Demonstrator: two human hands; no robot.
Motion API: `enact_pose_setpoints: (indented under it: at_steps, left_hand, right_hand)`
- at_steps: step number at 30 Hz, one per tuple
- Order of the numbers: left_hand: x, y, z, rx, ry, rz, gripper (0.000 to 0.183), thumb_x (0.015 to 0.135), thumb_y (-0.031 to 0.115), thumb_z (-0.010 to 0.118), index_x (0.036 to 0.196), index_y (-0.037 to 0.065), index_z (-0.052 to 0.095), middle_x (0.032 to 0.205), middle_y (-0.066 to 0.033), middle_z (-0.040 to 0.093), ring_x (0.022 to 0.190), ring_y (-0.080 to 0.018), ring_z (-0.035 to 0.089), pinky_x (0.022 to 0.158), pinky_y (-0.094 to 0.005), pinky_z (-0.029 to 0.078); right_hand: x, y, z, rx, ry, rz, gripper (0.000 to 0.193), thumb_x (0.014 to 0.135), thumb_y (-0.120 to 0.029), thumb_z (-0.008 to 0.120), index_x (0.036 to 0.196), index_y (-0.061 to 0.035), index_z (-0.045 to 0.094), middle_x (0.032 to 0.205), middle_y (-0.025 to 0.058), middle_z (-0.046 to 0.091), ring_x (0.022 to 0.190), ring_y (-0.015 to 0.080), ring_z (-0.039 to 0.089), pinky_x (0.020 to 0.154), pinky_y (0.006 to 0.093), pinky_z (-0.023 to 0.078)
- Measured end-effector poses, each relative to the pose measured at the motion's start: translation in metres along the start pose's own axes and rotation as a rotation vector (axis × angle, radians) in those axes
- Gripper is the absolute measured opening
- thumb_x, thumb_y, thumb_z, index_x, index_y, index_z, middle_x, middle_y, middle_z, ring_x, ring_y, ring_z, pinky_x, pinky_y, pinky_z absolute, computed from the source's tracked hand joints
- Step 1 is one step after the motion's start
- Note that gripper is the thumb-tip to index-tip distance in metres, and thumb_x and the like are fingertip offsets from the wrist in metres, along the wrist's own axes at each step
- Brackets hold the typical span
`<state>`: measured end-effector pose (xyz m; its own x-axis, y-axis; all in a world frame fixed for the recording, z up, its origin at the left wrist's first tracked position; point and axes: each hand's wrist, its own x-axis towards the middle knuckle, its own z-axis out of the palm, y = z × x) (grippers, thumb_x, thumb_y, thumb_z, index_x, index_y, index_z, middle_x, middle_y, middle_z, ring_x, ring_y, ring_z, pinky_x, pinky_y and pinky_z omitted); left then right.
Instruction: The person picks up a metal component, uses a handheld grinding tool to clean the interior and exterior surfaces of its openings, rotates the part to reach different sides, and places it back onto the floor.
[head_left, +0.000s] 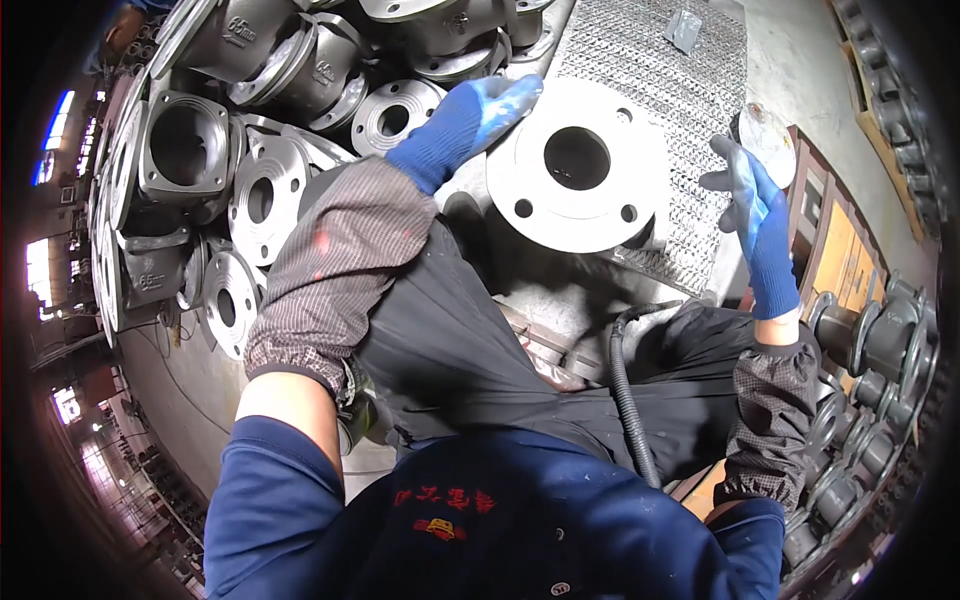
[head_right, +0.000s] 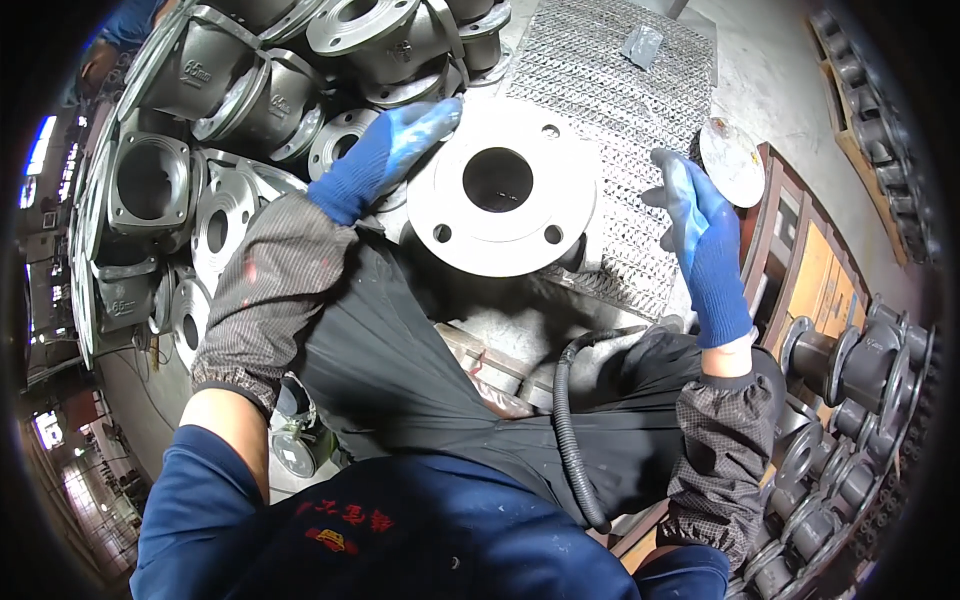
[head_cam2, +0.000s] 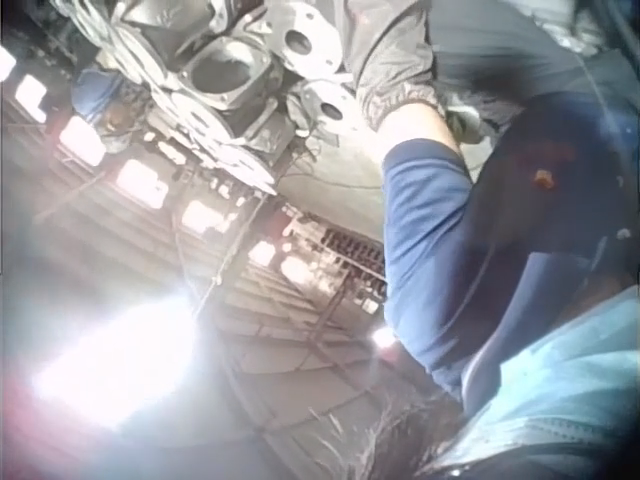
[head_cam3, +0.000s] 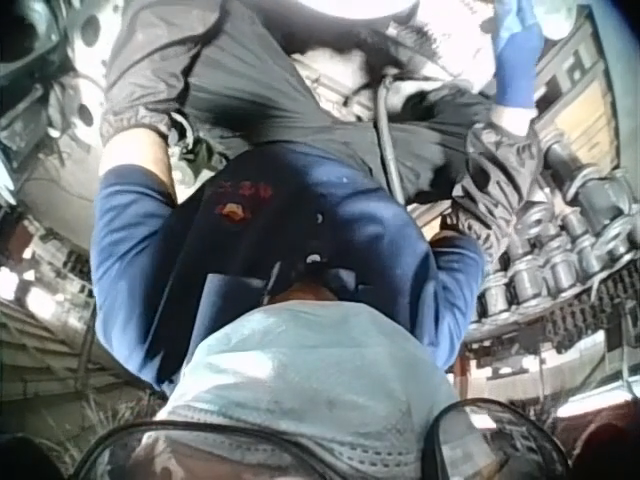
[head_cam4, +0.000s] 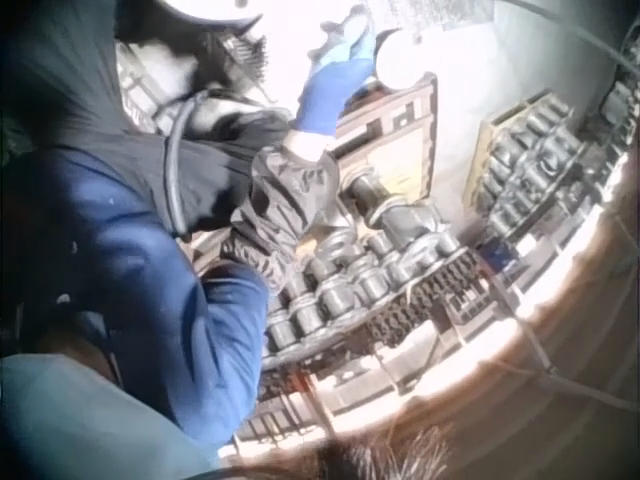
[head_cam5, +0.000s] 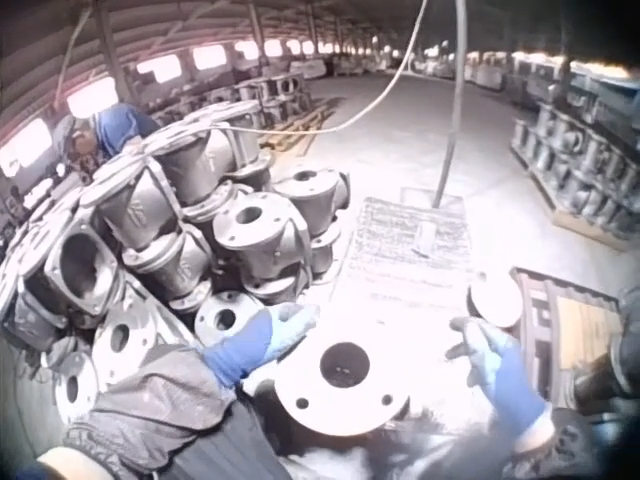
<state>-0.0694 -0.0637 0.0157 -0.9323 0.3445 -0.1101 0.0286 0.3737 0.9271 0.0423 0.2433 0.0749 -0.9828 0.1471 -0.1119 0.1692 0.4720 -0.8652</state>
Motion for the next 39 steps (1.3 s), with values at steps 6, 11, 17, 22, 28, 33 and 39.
enact_pose_setpoints:
  at_steps: [6,11,17,22,28,33,39]
  left_hand:
    - [-0.006,-0.006,0.016,-0.125,-0.023,-0.076,0.058,0.093,0.049,0.049,0.093,-0.007,0.063,0.081,-0.014,0.065,0.077,-0.018,0.06,0.074,-0.0326,0.048]
    - [-0.054,0.006,0.03,-0.472,-0.062,-0.144,0.059,0.096,0.048,0.044,0.097,-0.008,0.061,0.088,-0.0101,0.065,0.082,-0.0135,0.058,0.078,-0.0282,0.048]
    - [-0.087,-0.012,0.031,-0.425,-0.138,-0.308,0.058,0.095,0.051,0.045,0.1,-0.004,0.061,0.07,-0.0027,0.055,0.057,-0.0078,0.05,0.05,-0.0218,0.044]
    - [-0.095,0.023,0.024,-0.298,-0.133,-0.38,0.06,0.094,0.053,0.044,0.096,-0.004,0.062,0.068,-0.0027,0.055,0.056,-0.0066,0.05,0.049,-0.0208,0.043]
    - [-0.095,0.017,0.026,-0.338,-0.141,-0.317,0.062,0.095,0.054,0.042,0.096,-0.004,0.062,0.056,0.0006,0.046,0.047,-0.0058,0.045,0.045,-0.0208,0.042]
    - [-0.095,0.021,0.025,-0.308,-0.124,-0.349,0.06,0.094,0.055,0.043,0.094,-0.003,0.062,0.058,0.0002,0.047,0.049,-0.0057,0.045,0.045,-0.0208,0.041]
    - [-0.096,0.028,0.028,-0.399,-0.037,-0.367,0.05,0.095,0.046,0.049,0.095,-0.002,0.063,0.053,0.0041,0.044,0.046,-0.0029,0.038,0.041,-0.0205,0.031]
  right_hand:
    - [-0.023,-0.016,0.014,0.105,0.068,0.044,0.047,0.097,-0.04,0.041,0.124,-0.0038,0.056,0.091,0.0084,0.068,0.058,0.0079,0.052,0.056,0.0191,0.042]
    - [-0.055,-0.029,0.026,-0.011,0.142,-0.259,0.031,0.091,-0.003,0.055,0.121,-0.0004,0.059,0.091,0.0059,0.065,0.078,0.0092,0.058,0.07,0.0226,0.046]
    - [-0.065,-0.083,0.052,-0.662,-0.063,-0.492,0.031,0.083,0.001,0.061,0.113,-0.0049,0.065,0.07,0.0089,0.06,0.062,0.016,0.058,0.057,0.0283,0.046]
    - [-0.062,-0.095,0.066,-0.89,-0.095,-0.513,0.027,0.081,-0.01,0.065,0.107,-0.0129,0.068,0.073,0.0104,0.063,0.062,0.0254,0.06,0.06,0.0333,0.049]
    - [-0.054,-0.091,0.072,-0.9,-0.127,-0.565,0.023,0.081,-0.008,0.063,0.104,-0.0088,0.069,0.079,0.0131,0.066,0.067,0.0279,0.065,0.062,0.0351,0.052]
    - [-0.067,-0.109,0.065,-0.986,-0.313,-0.511,0.019,0.081,-0.01,0.056,0.098,-0.0086,0.065,0.07,0.013,0.062,0.061,0.0287,0.064,0.056,0.0391,0.052]
    - [-0.08,-0.101,0.041,-0.847,-0.278,-0.545,0.025,0.08,-0.007,0.061,0.104,-0.0073,0.067,0.063,0.012,0.055,0.056,0.0282,0.057,0.053,0.0372,0.046]
